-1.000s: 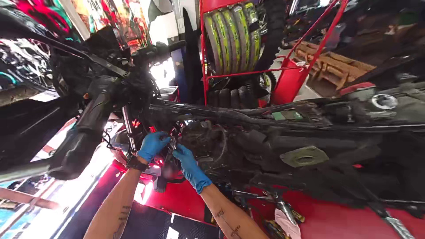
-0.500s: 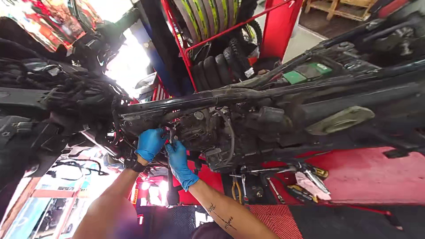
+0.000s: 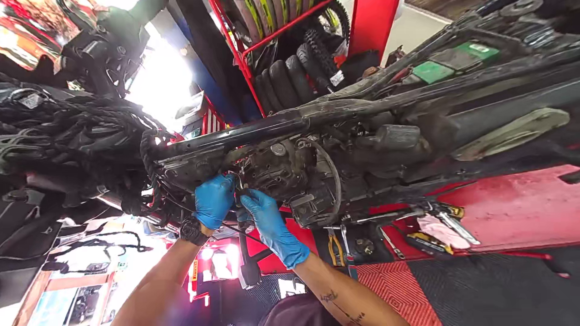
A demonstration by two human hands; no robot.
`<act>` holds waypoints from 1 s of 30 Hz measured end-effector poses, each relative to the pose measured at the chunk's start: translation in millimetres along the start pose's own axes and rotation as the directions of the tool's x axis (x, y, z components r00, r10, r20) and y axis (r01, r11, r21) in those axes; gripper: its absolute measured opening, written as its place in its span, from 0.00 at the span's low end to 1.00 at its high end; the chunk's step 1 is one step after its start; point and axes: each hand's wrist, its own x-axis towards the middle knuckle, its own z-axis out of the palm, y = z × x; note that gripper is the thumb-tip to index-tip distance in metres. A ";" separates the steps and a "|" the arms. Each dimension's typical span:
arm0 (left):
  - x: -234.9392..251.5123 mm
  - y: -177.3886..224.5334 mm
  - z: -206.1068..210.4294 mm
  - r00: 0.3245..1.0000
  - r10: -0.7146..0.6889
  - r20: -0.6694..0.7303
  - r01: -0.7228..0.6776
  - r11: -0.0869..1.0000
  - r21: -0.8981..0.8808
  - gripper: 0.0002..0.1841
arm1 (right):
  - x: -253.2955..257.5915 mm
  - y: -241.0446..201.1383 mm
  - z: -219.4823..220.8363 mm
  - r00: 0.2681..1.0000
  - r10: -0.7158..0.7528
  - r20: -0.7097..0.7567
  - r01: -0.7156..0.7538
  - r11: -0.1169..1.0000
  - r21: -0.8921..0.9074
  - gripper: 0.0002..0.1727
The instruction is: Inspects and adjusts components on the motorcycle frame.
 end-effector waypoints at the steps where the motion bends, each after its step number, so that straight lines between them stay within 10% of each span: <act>1: -0.2 0.9 -0.6 1.000 -0.006 0.001 0.006 1.000 -0.005 0.13 | -2.0 -5.4 -3.1 1.000 0.013 -0.002 -0.013 1.000 -0.010 0.15; 12: -1.8 1.2 2.8 1.000 -0.026 0.005 0.026 1.000 -0.008 0.12 | -6.3 28.3 -6.5 0.972 -0.224 0.067 0.233 0.909 -0.345 0.35; 19: -0.5 7.5 6.0 1.000 -0.017 -0.017 0.018 0.999 0.032 0.12 | -13.1 19.3 -2.2 0.976 0.156 0.151 -0.172 0.980 0.098 0.14; 24: -0.8 5.6 3.1 0.999 0.009 0.035 -0.011 0.998 0.066 0.11 | -15.4 -10.0 -29.4 0.980 -0.127 0.151 0.119 0.991 0.064 0.23; 30: 1.8 2.5 -3.2 0.992 0.039 0.122 -0.051 0.994 0.094 0.09 | -10.2 -4.8 -26.7 0.949 -0.083 0.303 0.056 0.994 0.097 0.41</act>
